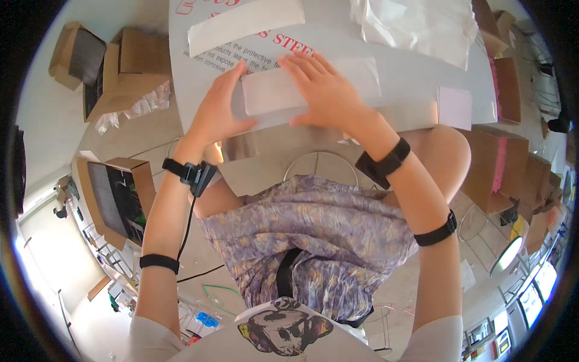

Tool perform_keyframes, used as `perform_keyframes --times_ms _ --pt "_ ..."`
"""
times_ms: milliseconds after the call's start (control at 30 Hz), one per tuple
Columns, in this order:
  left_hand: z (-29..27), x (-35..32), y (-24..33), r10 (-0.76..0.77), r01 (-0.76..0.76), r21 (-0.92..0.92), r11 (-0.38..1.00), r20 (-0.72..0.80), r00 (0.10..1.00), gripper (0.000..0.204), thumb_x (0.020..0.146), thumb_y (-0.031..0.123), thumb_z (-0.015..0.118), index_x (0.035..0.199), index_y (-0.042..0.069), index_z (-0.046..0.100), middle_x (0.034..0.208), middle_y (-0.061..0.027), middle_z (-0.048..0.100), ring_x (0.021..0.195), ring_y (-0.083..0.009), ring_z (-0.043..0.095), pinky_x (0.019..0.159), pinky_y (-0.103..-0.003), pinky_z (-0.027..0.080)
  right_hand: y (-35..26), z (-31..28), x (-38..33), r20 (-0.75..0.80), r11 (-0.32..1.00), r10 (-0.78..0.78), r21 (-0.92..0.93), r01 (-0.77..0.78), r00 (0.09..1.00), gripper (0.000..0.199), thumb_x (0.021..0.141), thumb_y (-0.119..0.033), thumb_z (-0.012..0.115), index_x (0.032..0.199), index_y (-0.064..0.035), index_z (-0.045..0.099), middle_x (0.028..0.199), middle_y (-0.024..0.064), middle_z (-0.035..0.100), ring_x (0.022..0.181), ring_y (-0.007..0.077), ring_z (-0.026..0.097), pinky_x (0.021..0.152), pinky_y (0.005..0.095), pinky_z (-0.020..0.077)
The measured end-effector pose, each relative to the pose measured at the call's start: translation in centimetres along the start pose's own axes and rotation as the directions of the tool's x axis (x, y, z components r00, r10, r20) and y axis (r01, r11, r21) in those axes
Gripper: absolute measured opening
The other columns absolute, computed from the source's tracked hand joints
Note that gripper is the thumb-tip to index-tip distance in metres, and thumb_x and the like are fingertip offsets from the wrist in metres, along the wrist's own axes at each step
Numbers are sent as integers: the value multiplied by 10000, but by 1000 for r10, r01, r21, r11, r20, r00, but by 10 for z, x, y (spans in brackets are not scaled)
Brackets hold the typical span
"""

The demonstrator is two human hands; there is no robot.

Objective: Folding and organizing white plastic or foam strips on a metal work table.

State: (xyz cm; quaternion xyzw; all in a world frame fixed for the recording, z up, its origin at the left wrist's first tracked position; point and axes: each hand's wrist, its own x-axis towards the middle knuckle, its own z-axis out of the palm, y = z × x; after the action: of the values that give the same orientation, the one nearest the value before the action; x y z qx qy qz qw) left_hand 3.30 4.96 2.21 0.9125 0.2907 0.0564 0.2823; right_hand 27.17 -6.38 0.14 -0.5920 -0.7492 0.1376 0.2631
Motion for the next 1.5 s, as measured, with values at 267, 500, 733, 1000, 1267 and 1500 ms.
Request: perform_keyframes --times_ms 267,500,733,1000,1267,1500 --pt "-3 -6 -2 25 -26 -37 999 -23 999 1079 604 94 831 1519 72 259 1375 -130 534 1269 -339 473 1083 -427 381 4 -4 -3 105 998 33 55 -39 994 973 681 -292 831 1469 -42 318 1425 134 463 1361 296 401 1183 447 286" --pt "2 -6 -3 20 -22 -20 1000 -66 998 1051 626 130 841 1513 80 279 1324 -83 574 1226 -297 517 1072 -424 399 6 -5 -6 84 987 69 136 -80 994 926 674 -242 834 1451 -51 368 1405 129 492 1333 303 436 1178 469 296" --pt "5 -8 -2 35 -37 -30 999 -80 996 1091 610 114 853 1523 69 256 1337 -131 575 1242 -349 502 1064 -443 404 6 -7 -5 76 995 52 82 -59 996 939 677 -232 834 1451 -23 345 1370 154 502 1308 310 454 1165 466 311" --pt "13 -11 10 44 -8 255 967 -136 990 916 771 266 772 1509 27 285 1543 -162 342 1432 -358 306 1158 -506 265 0 -7 -6 -58 997 44 66 -40 997 806 738 -224 792 1412 -19 401 1364 147 513 1285 338 471 1124 464 365" --pt "49 -18 23 -25 43 428 903 -48 999 865 882 490 614 1505 -6 275 1587 -159 256 1477 -307 230 1173 -507 231 2 -7 -10 -213 989 48 144 -18 976 314 830 12 593 1142 -15 612 1270 133 591 1212 324 543 1030 425 455" --pt "55 -16 20 -40 52 432 900 -36 999 912 874 523 607 1513 -18 247 1589 -177 237 1483 -312 207 1182 -506 206 -5 13 -18 -41 968 -221 -127 214 974 275 832 -52 608 1104 -33 647 1259 132 601 1226 290 549 1106 445 393"
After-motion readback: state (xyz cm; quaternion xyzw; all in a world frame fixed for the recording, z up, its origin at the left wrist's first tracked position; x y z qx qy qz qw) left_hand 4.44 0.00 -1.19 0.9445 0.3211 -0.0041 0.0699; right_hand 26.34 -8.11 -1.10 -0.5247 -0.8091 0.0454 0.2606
